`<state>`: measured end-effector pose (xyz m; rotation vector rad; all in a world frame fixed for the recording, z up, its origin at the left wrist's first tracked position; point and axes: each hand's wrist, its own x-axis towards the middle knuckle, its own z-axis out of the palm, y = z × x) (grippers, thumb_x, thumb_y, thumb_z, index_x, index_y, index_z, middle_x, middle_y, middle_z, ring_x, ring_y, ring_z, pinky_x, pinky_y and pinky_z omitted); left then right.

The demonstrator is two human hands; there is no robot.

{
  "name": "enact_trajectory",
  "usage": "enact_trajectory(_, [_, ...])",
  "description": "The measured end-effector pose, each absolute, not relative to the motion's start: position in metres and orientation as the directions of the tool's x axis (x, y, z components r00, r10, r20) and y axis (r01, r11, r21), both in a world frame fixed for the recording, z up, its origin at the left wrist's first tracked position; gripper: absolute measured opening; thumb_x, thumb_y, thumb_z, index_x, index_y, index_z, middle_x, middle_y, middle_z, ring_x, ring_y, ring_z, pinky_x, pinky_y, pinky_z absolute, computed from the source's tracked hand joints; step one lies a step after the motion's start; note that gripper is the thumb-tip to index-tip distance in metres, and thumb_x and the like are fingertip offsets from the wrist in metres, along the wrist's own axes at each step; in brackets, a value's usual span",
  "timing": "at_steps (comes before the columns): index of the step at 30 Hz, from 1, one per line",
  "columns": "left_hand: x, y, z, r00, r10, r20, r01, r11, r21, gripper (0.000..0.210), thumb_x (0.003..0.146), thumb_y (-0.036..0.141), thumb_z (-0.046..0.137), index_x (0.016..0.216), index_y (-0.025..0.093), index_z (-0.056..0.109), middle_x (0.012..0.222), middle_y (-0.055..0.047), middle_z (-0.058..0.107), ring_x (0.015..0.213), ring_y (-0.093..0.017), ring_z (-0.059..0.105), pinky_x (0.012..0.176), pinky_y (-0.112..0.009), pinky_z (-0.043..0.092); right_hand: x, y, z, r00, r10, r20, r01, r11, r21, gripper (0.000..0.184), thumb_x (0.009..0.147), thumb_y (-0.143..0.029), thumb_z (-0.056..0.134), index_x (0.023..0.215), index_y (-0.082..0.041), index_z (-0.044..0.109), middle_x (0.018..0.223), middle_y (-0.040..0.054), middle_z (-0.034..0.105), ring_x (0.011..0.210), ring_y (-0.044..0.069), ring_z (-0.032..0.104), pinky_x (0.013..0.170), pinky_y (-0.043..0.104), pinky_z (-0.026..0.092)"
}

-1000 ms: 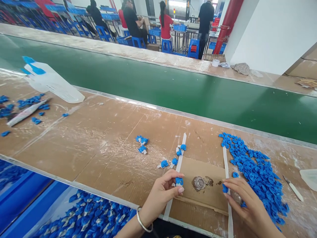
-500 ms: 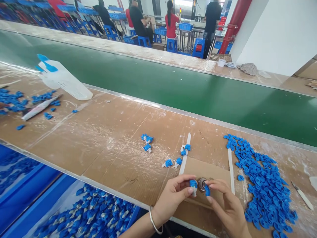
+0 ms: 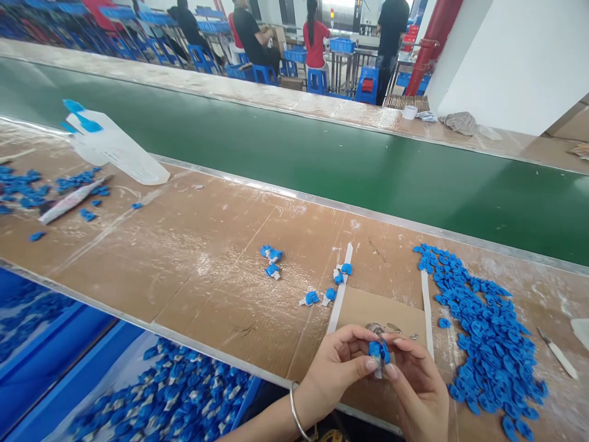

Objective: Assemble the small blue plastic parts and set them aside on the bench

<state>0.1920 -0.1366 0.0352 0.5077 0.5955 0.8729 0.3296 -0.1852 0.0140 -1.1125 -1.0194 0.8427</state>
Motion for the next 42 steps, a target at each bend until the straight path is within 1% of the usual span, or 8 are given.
enact_trajectory(7, [0.189, -0.135, 0.039, 0.459, 0.845, -0.274, -0.519, 0.506, 0.689, 0.025, 0.062, 0.026, 0.09, 0.08, 0.016, 0.075, 0.077, -0.003, 0.07, 0.069, -0.01, 0.063, 0.065, -0.018, 0.05, 0.333, -0.189, 0.012, 0.117, 0.816, 0.566, 0.504, 0.442, -0.742, 0.033, 0.085, -0.009, 0.062, 0.115, -0.024, 0.066, 0.107, 0.0064, 0.068, 0.104, 0.019, 0.062, 0.088, 0.032, 0.055])
enact_trajectory(14, [0.187, -0.138, 0.038, 0.446, 0.869, -0.215, -0.481, 0.435, 0.761, 0.022, 0.068, 0.03, 0.085, 0.083, 0.017, 0.075, 0.082, -0.004, 0.067, 0.073, -0.013, 0.062, 0.065, -0.021, 0.051, 0.334, -0.197, 0.014, -0.082, 0.796, 0.6, 0.61, 0.516, -0.602, 0.042, 0.092, -0.019, 0.049, 0.134, -0.018, 0.053, 0.121, 0.0112, 0.063, 0.115, 0.024, 0.055, 0.087, 0.036, 0.054])
enact_trajectory(17, [0.174, -0.132, 0.036, 0.398, 0.902, -0.168, -0.385, 0.33, 0.862, 0.019, 0.072, 0.03, 0.081, 0.085, 0.018, 0.074, 0.087, -0.006, 0.067, 0.075, -0.016, 0.063, 0.066, -0.024, 0.054, 0.362, -0.186, 0.019, -0.119, 0.842, 0.526, 0.768, 0.414, -0.488, 0.035, 0.094, -0.025, 0.05, 0.129, -0.026, 0.057, 0.121, 0.0052, 0.065, 0.114, 0.023, 0.056, 0.091, 0.037, 0.05])
enact_trajectory(20, [0.143, -0.114, 0.031, 0.206, 0.978, -0.008, -0.037, 0.016, 0.999, 0.016, 0.081, 0.028, 0.07, 0.094, 0.019, 0.072, 0.098, -0.008, 0.068, 0.091, -0.021, 0.065, 0.079, -0.03, 0.056, 0.41, -0.172, 0.012, 0.111, 0.837, 0.536, 0.907, 0.135, -0.399, 0.028, 0.094, -0.026, 0.052, 0.12, -0.021, 0.062, 0.117, 0.0113, 0.065, 0.107, 0.028, 0.057, 0.094, 0.048, 0.042])
enact_trajectory(24, [0.096, -0.08, 0.015, 0.065, 0.961, 0.27, 0.551, -0.26, 0.793, 0.021, 0.09, 0.028, 0.055, 0.105, 0.019, 0.067, 0.106, -0.01, 0.067, 0.099, -0.024, 0.064, 0.088, -0.038, 0.055, 0.466, -0.16, -0.013, -0.023, 0.91, 0.413, 0.977, 0.108, -0.184, 0.034, 0.098, -0.033, 0.038, 0.103, -0.017, 0.068, 0.108, 0.0131, 0.067, 0.096, 0.027, 0.06, 0.085, 0.046, 0.049])
enact_trajectory(28, [0.073, -0.059, -0.002, 0.16, 0.898, 0.41, 0.817, -0.354, 0.455, 0.024, 0.093, 0.022, 0.045, 0.107, 0.016, 0.064, 0.105, -0.013, 0.066, 0.102, -0.027, 0.062, 0.094, -0.044, 0.051, 0.482, -0.16, -0.026, -0.083, 0.924, 0.373, 0.977, 0.149, -0.152, 0.036, 0.097, -0.027, 0.034, 0.101, -0.017, 0.068, 0.101, 0.0129, 0.067, 0.091, 0.025, 0.062, 0.082, 0.041, 0.051])
enact_trajectory(36, [0.083, -0.072, 0.002, 0.235, 0.84, 0.49, 0.869, -0.407, 0.281, 0.023, 0.093, 0.015, 0.048, 0.111, 0.016, 0.063, 0.117, -0.014, 0.06, 0.107, -0.029, 0.053, 0.095, -0.047, 0.046, 0.481, -0.177, -0.012, -0.436, 0.837, 0.332, 0.889, 0.345, 0.3, 0.042, 0.086, -0.001, 0.03, 0.092, -0.007, 0.071, 0.095, 0.0175, 0.067, 0.091, 0.03, 0.058, 0.081, 0.045, 0.049])
enact_trajectory(42, [0.093, -0.076, 0.004, 0.451, 0.821, 0.35, 0.729, -0.565, 0.386, 0.023, 0.095, 0.017, 0.045, 0.113, 0.017, 0.06, 0.11, -0.01, 0.063, 0.102, -0.023, 0.059, 0.092, -0.039, 0.05, 0.48, -0.194, -0.018, -0.41, 0.82, 0.4, 0.897, 0.282, 0.341, 0.042, 0.093, -0.006, 0.027, 0.093, -0.009, 0.069, 0.1, 0.0177, 0.068, 0.101, 0.03, 0.06, 0.086, 0.042, 0.048])
